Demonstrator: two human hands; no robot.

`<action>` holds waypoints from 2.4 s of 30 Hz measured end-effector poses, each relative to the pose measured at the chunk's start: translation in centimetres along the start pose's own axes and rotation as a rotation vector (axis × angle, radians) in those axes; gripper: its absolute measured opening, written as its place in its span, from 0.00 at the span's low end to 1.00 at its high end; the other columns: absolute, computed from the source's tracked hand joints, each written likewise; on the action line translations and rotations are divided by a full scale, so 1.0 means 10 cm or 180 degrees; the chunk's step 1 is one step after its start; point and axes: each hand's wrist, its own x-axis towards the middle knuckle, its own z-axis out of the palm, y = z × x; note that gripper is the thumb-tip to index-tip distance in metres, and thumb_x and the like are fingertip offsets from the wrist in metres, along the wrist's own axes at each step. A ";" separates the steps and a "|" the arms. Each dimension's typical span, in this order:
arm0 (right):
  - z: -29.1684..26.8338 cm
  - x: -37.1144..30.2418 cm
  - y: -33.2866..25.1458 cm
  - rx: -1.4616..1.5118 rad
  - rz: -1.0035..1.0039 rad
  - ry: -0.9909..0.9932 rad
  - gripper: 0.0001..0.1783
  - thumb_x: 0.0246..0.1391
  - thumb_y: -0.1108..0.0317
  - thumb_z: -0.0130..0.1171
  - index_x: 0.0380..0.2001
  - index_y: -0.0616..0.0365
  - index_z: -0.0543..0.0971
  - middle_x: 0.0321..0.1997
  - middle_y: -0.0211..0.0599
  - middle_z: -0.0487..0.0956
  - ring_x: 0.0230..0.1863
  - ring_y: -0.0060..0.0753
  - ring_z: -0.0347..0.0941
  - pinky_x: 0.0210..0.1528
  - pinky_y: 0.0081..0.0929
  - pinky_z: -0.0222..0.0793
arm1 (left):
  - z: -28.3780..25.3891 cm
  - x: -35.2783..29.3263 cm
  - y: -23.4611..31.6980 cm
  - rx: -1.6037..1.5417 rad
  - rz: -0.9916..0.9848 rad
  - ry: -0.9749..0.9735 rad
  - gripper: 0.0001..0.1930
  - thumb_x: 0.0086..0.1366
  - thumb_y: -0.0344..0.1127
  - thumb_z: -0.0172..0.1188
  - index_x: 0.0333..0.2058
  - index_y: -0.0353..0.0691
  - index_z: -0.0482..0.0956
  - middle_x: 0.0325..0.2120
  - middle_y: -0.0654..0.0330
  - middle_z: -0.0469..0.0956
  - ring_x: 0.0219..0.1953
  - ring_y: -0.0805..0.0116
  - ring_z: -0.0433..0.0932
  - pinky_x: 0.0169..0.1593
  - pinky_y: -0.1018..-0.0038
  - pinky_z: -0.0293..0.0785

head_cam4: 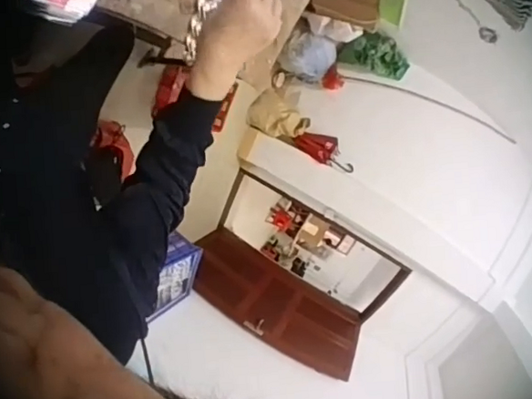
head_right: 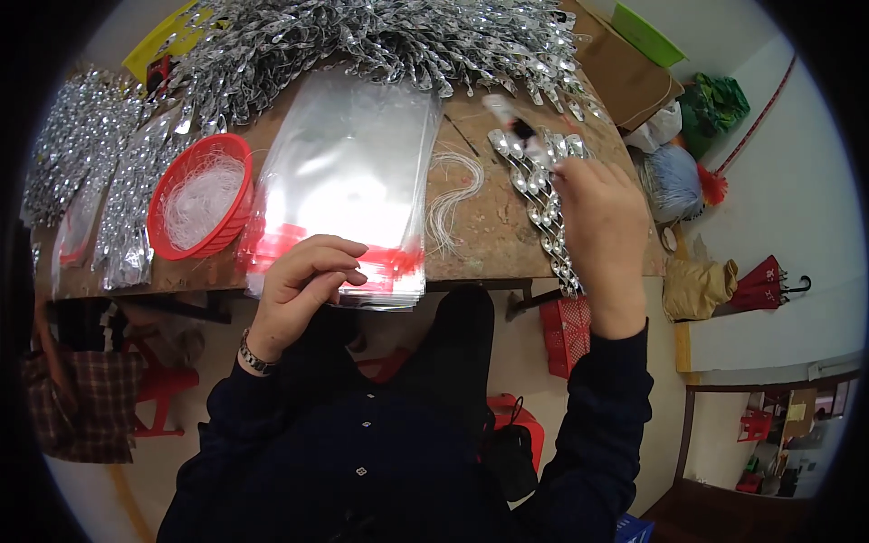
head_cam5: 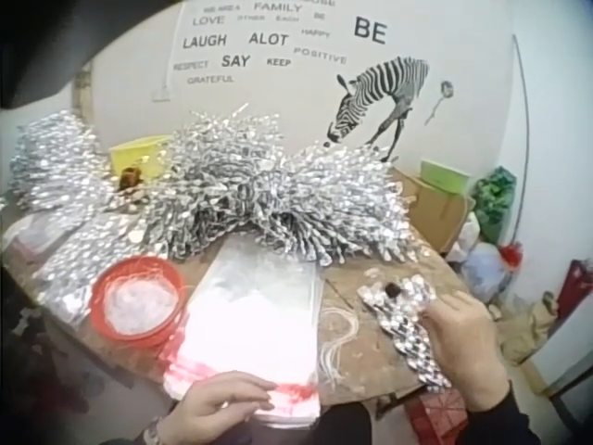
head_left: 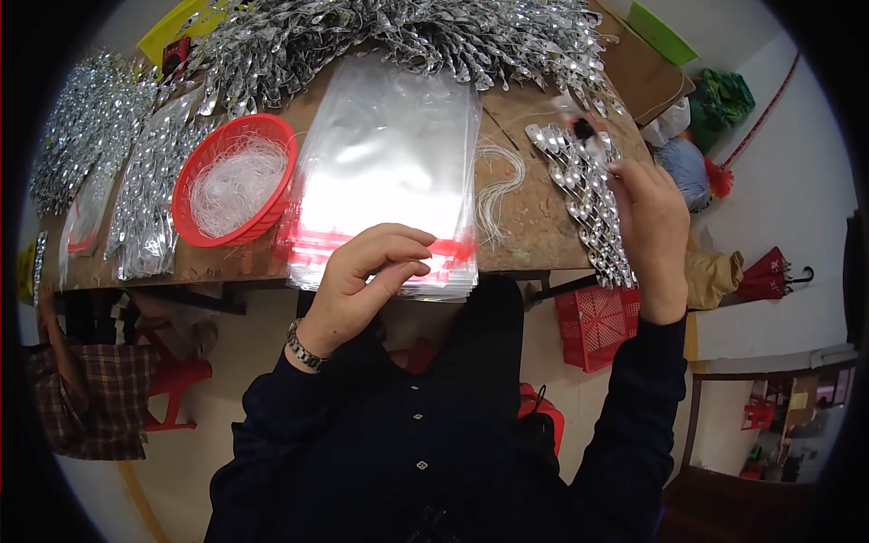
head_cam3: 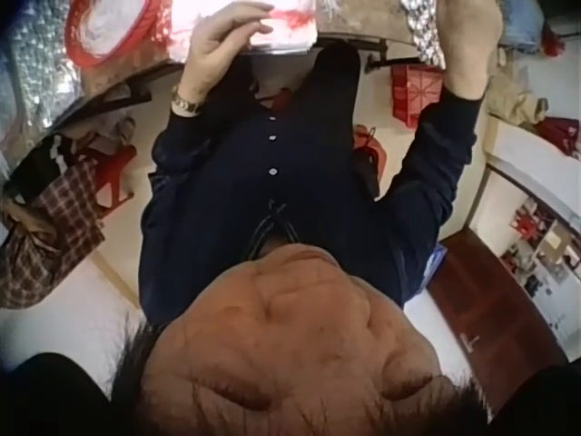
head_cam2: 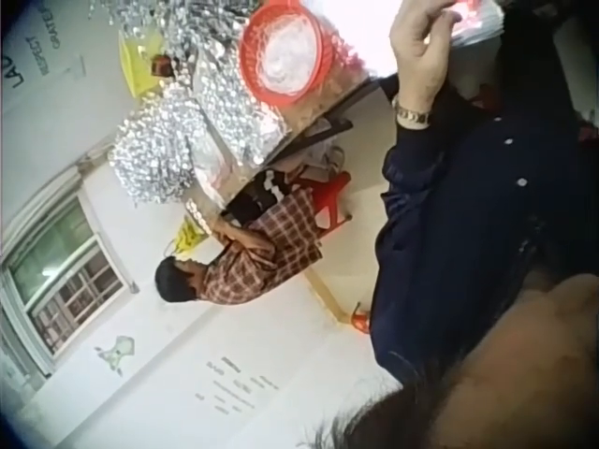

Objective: Packaging silver spiral decorations into clear plastic bags at a workbench.

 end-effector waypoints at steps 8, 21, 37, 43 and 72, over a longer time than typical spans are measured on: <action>0.45 -0.27 0.63 0.0190 0.1290 -0.0857 0.11 0.50 0.64 0.58 0.31 0.62 0.77 0.30 0.51 0.78 0.35 0.54 0.75 0.36 0.43 0.68 | 0.06 0.09 -0.10 -0.0045 -0.0364 0.0039 0.09 0.64 0.22 0.48 0.39 0.32 0.77 0.36 0.58 0.75 0.33 0.75 0.77 0.31 0.83 0.70; 1.25 -0.21 0.73 -0.0090 0.1446 -0.0872 0.11 0.49 0.60 0.58 0.30 0.57 0.80 0.31 0.46 0.80 0.36 0.51 0.76 0.38 0.44 0.70 | 0.07 0.07 -0.26 -0.0120 -0.0884 0.0339 0.07 0.65 0.25 0.51 0.36 0.34 0.78 0.28 0.66 0.74 0.25 0.82 0.69 0.29 0.86 0.64; 0.81 -0.37 -0.38 0.1243 0.0614 -0.0073 0.06 0.50 0.72 0.58 0.33 0.60 0.78 0.32 0.43 0.76 0.35 0.47 0.73 0.37 0.36 0.68 | 0.04 0.06 -0.21 0.0055 -0.0949 0.0200 0.07 0.65 0.25 0.50 0.35 0.33 0.77 0.29 0.65 0.74 0.26 0.82 0.69 0.30 0.85 0.65; 0.64 -0.52 -0.80 0.1923 0.0525 -0.0247 0.06 0.49 0.77 0.57 0.32 0.61 0.78 0.31 0.44 0.77 0.35 0.47 0.74 0.37 0.34 0.68 | 0.01 0.08 0.05 0.0026 -0.0769 0.0207 0.07 0.64 0.23 0.50 0.36 0.32 0.77 0.30 0.62 0.75 0.29 0.79 0.73 0.32 0.84 0.67; 0.45 -0.65 -1.35 0.2678 0.0513 -0.0516 0.07 0.47 0.81 0.57 0.32 0.64 0.78 0.30 0.42 0.77 0.33 0.41 0.75 0.36 0.28 0.68 | -1.96 1.70 -0.12 0.5171 -0.0080 -0.0503 0.12 0.58 0.32 0.54 0.41 0.42 0.77 0.33 0.51 0.78 0.40 0.51 0.77 0.43 0.60 0.74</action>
